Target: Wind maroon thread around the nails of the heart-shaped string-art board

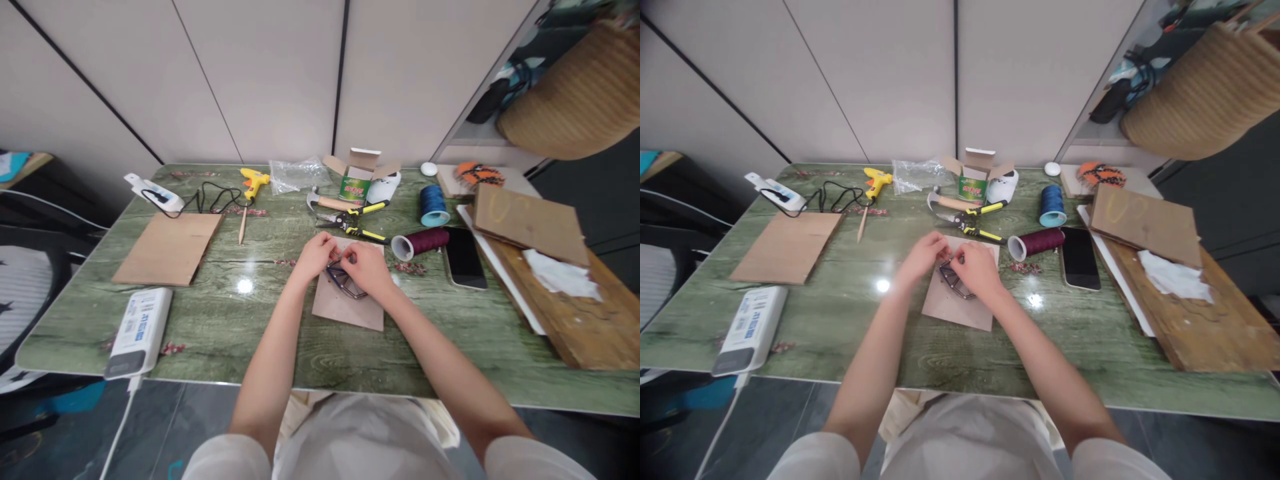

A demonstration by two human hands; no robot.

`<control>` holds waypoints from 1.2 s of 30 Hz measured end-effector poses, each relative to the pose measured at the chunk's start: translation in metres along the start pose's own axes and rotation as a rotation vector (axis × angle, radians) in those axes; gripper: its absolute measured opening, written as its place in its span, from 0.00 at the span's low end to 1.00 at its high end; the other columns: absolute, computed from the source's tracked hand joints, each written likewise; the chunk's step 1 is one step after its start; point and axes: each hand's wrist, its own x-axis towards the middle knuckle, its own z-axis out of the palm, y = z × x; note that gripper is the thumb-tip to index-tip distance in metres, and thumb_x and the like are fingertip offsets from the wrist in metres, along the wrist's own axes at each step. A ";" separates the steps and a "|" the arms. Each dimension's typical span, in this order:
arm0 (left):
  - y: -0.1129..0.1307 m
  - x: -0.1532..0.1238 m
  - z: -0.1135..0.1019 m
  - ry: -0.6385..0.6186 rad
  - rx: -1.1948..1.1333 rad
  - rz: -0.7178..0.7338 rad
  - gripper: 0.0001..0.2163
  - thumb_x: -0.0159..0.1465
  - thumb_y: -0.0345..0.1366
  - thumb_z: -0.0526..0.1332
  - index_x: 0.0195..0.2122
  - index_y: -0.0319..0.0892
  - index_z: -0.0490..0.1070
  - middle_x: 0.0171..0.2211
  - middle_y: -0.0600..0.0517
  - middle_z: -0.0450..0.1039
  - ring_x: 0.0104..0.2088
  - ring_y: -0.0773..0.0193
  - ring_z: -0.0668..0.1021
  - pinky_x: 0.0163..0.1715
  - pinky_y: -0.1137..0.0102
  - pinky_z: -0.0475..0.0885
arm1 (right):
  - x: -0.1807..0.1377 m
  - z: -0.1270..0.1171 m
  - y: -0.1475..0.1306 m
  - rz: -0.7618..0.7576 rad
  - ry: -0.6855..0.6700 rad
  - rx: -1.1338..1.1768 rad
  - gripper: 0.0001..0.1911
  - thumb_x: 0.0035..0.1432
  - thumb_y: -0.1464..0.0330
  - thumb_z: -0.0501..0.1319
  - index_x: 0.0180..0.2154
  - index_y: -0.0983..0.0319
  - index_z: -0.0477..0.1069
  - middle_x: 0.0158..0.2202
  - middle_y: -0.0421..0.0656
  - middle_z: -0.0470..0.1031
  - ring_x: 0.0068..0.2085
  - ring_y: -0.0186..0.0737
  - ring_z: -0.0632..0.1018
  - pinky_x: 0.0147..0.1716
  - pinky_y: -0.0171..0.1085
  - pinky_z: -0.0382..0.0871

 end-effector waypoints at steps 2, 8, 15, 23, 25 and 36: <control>0.000 0.001 -0.001 0.007 0.008 0.010 0.06 0.59 0.29 0.51 0.25 0.40 0.61 0.24 0.54 0.69 0.23 0.70 0.71 0.28 0.73 0.65 | 0.001 0.000 -0.003 0.001 0.019 -0.016 0.05 0.51 0.69 0.56 0.27 0.62 0.69 0.30 0.44 0.73 0.36 0.40 0.70 0.36 0.37 0.57; -0.007 0.006 -0.007 0.046 0.054 0.019 0.06 0.58 0.30 0.51 0.25 0.40 0.62 0.24 0.54 0.69 0.24 0.70 0.70 0.28 0.73 0.65 | 0.016 -0.003 -0.005 -0.030 -0.044 -0.005 0.06 0.50 0.69 0.57 0.29 0.62 0.72 0.31 0.43 0.74 0.35 0.38 0.71 0.34 0.35 0.57; -0.013 0.010 -0.013 0.044 0.152 -0.007 0.06 0.58 0.31 0.51 0.25 0.41 0.62 0.23 0.54 0.69 0.24 0.69 0.70 0.28 0.73 0.64 | 0.039 -0.009 -0.002 0.005 -0.264 -0.018 0.10 0.50 0.67 0.57 0.30 0.60 0.77 0.29 0.43 0.77 0.32 0.38 0.73 0.31 0.34 0.57; -0.021 0.011 -0.023 -0.106 0.319 0.015 0.06 0.58 0.34 0.52 0.25 0.40 0.63 0.23 0.54 0.68 0.24 0.69 0.69 0.28 0.73 0.64 | 0.042 -0.010 -0.009 -0.008 -0.324 -0.083 0.10 0.51 0.66 0.58 0.31 0.60 0.77 0.32 0.44 0.78 0.35 0.41 0.75 0.34 0.35 0.59; -0.020 0.009 -0.024 -0.131 0.305 0.026 0.06 0.58 0.34 0.52 0.25 0.40 0.63 0.23 0.54 0.68 0.25 0.69 0.69 0.28 0.73 0.64 | 0.039 -0.011 -0.006 -0.025 -0.285 -0.036 0.10 0.52 0.65 0.58 0.31 0.60 0.77 0.31 0.43 0.78 0.34 0.39 0.74 0.33 0.35 0.58; 0.001 -0.009 -0.019 -0.199 0.446 0.112 0.08 0.58 0.34 0.50 0.25 0.40 0.66 0.26 0.53 0.71 0.28 0.67 0.70 0.31 0.72 0.63 | -0.004 -0.014 0.005 -0.102 -0.015 0.151 0.06 0.53 0.67 0.60 0.30 0.60 0.75 0.29 0.41 0.73 0.34 0.37 0.70 0.35 0.36 0.57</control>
